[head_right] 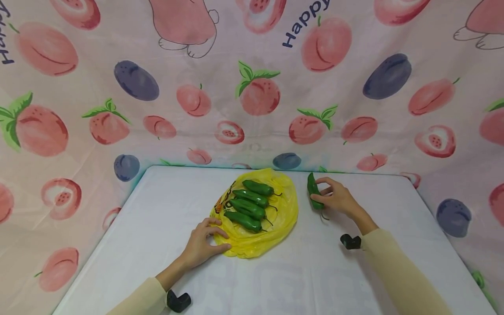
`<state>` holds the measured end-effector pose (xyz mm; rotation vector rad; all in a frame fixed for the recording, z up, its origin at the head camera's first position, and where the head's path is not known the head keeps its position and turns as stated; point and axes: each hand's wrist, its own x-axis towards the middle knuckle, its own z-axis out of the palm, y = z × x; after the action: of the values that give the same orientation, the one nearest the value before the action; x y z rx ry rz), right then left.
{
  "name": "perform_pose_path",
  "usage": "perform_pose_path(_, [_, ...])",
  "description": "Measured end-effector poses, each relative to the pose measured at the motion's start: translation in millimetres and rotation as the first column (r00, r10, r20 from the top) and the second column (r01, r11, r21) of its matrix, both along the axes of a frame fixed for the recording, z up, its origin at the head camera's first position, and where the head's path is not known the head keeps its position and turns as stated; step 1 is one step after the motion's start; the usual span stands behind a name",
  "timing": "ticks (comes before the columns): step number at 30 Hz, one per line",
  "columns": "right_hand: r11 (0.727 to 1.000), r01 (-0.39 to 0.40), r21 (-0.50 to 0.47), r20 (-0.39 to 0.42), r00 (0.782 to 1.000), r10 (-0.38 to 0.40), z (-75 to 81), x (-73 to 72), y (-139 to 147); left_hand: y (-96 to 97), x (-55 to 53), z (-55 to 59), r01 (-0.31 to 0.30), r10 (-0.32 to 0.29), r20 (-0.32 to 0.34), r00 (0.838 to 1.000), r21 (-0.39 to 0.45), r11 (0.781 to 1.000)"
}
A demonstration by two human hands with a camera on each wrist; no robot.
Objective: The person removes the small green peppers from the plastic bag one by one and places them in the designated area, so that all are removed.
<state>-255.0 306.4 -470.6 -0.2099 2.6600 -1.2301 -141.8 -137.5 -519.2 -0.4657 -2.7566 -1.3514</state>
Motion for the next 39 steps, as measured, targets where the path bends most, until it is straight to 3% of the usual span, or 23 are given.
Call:
perform_pose_path(16, [0.993,0.06,0.104,0.053,0.996,-0.066,-4.3,-4.1,-4.1,-0.8,-0.1,-3.0,0.002,-0.002,-0.003,1.0,-0.001,1.0])
perform_pose_path(39, [0.991,0.057,0.12,0.06,0.996,-0.065,-3.5,-4.5,-6.9,0.1,-0.1,-3.1,-0.006,0.006,-0.005,1.0,-0.008,1.0])
